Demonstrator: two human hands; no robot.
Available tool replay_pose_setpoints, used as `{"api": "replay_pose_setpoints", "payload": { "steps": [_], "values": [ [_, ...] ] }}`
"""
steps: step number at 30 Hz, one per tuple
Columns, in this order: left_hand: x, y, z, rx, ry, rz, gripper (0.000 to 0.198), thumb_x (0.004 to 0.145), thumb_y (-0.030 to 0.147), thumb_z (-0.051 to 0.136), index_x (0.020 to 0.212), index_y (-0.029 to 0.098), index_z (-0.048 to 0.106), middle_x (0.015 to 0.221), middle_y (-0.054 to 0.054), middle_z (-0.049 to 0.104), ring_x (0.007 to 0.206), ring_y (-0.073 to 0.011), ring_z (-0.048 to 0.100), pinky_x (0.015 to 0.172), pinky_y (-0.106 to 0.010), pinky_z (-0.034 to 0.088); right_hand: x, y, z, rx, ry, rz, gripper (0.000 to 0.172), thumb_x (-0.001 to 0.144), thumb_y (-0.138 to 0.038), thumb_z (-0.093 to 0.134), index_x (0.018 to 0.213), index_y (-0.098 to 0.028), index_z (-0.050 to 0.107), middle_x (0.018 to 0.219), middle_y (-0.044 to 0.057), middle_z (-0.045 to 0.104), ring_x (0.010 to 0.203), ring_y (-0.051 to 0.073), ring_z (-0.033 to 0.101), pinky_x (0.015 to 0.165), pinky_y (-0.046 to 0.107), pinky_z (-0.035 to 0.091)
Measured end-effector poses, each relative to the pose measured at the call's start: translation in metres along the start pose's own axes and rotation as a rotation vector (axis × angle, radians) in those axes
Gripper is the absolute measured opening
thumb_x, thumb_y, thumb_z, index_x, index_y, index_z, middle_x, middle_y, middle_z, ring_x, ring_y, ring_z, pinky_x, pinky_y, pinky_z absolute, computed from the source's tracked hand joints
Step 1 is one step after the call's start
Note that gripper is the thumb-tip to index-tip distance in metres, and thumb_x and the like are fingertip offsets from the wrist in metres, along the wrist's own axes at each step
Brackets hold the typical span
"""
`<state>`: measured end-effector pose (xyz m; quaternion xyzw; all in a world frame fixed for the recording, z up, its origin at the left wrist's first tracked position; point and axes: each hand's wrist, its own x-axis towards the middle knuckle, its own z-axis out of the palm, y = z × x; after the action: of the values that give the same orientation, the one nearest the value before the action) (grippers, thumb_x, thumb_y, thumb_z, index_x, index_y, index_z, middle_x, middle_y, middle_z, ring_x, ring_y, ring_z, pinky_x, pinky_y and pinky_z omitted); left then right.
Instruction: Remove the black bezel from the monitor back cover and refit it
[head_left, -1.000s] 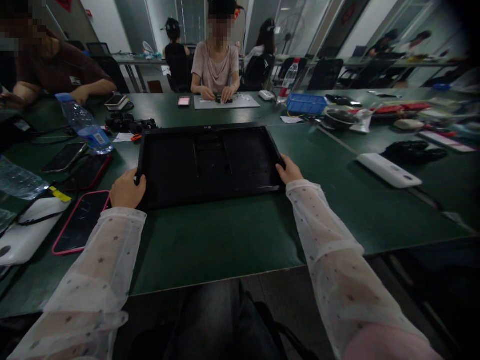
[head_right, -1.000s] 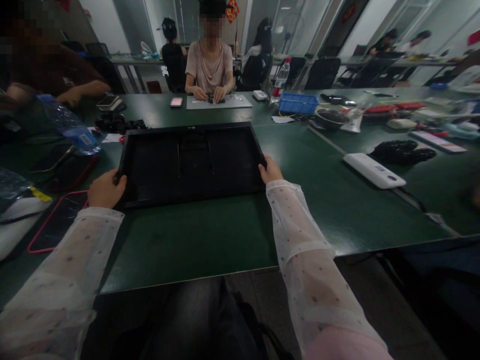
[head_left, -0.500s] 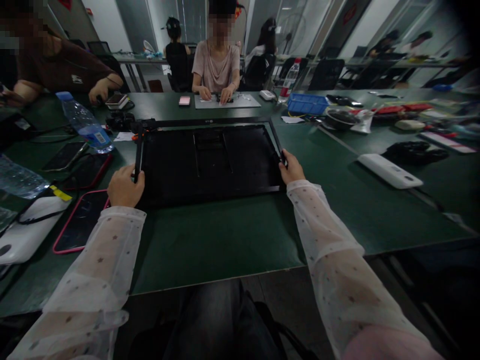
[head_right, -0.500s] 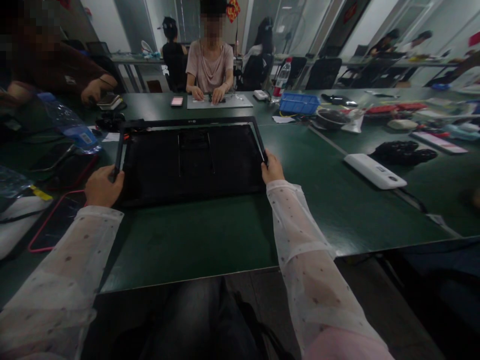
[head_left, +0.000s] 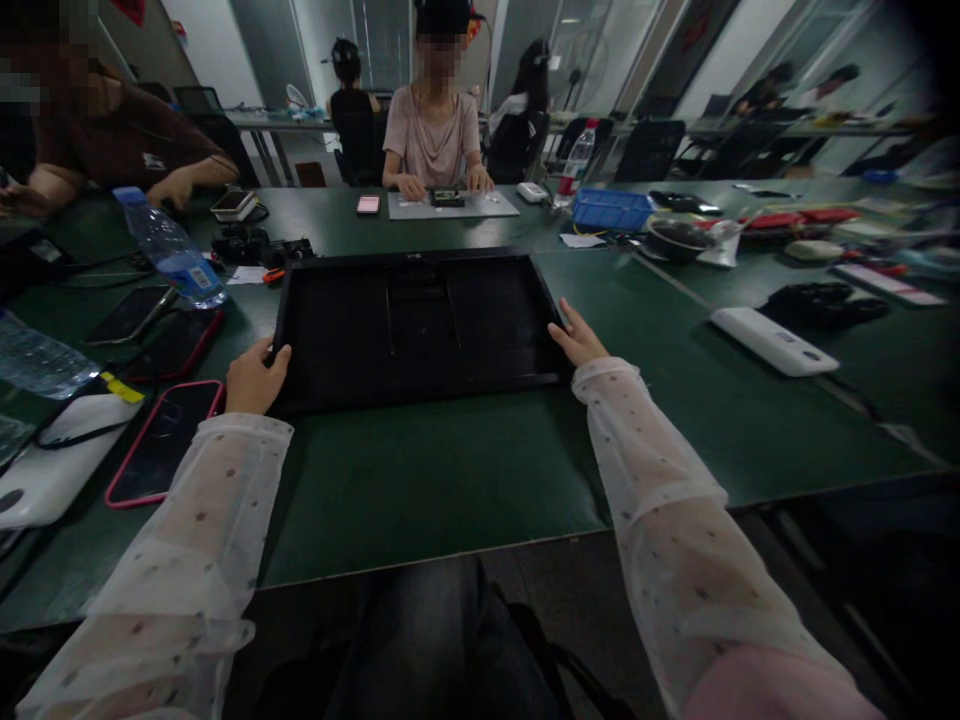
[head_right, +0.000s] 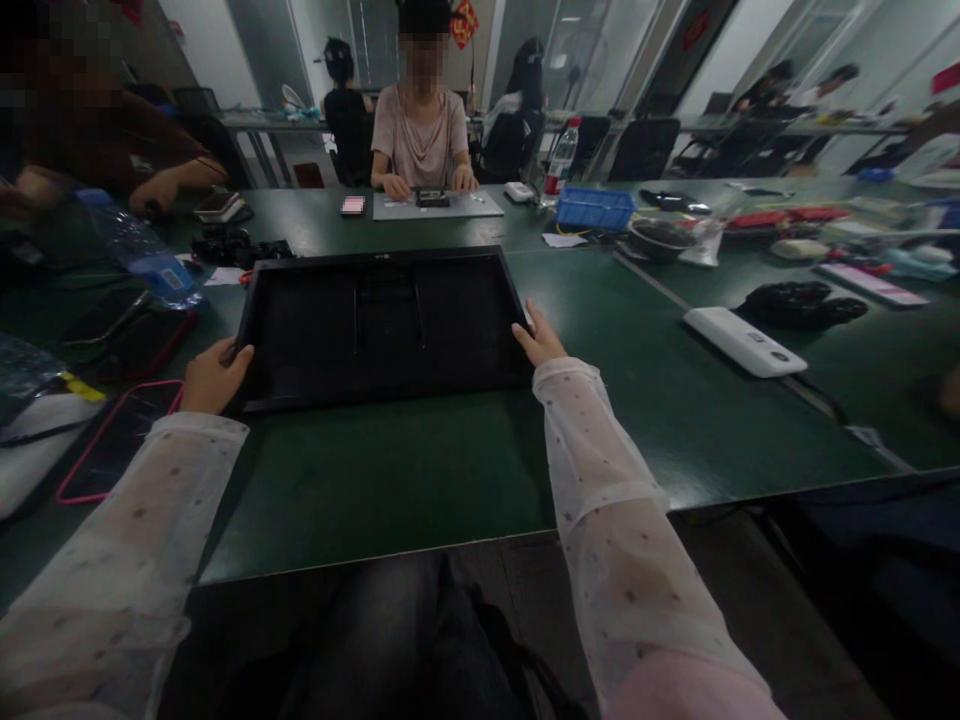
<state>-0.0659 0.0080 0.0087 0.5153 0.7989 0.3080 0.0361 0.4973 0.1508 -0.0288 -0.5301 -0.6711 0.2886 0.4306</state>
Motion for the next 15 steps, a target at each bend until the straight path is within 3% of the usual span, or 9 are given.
{"api": "replay_pose_setpoints", "payload": {
  "steps": [5, 10, 15],
  "values": [
    [0.008, -0.011, 0.004, -0.186, -0.014, -0.027, 0.049, 0.090, 0.048, 0.067, 0.131, 0.020, 0.073, 0.121, -0.012, 0.078, 0.125, -0.0317, 0.070, 0.111, -0.043, 0.053, -0.001, -0.008, -0.004, 0.115, -0.083, 0.053, 0.096, 0.079, -0.048, 0.078, 0.167, -0.033, 0.042, 0.162, 0.006, 0.054, 0.144, 0.038, 0.058, 0.120, 0.061, 0.048],
    [0.010, -0.011, 0.008, -0.368, 0.007, -0.065, 0.044, 0.089, 0.041, 0.070, 0.126, 0.018, 0.072, 0.108, -0.008, 0.078, 0.117, -0.0298, 0.071, 0.110, -0.044, 0.054, -0.002, -0.007, -0.001, 0.210, -0.015, 0.082, 0.102, 0.071, -0.043, 0.084, 0.165, -0.028, 0.046, 0.167, 0.009, 0.048, 0.146, 0.037, 0.056, 0.124, 0.059, 0.045],
    [0.019, -0.020, 0.015, -0.374, -0.004, -0.076, 0.044, 0.096, 0.048, 0.059, 0.126, 0.017, 0.070, 0.120, -0.011, 0.076, 0.123, -0.0302, 0.068, 0.114, -0.044, 0.051, -0.005, -0.005, 0.006, 0.310, 0.062, 0.077, 0.094, 0.069, -0.038, 0.084, 0.157, -0.023, 0.055, 0.147, 0.011, 0.068, 0.137, 0.035, 0.064, 0.121, 0.059, 0.048]
  ]
}}
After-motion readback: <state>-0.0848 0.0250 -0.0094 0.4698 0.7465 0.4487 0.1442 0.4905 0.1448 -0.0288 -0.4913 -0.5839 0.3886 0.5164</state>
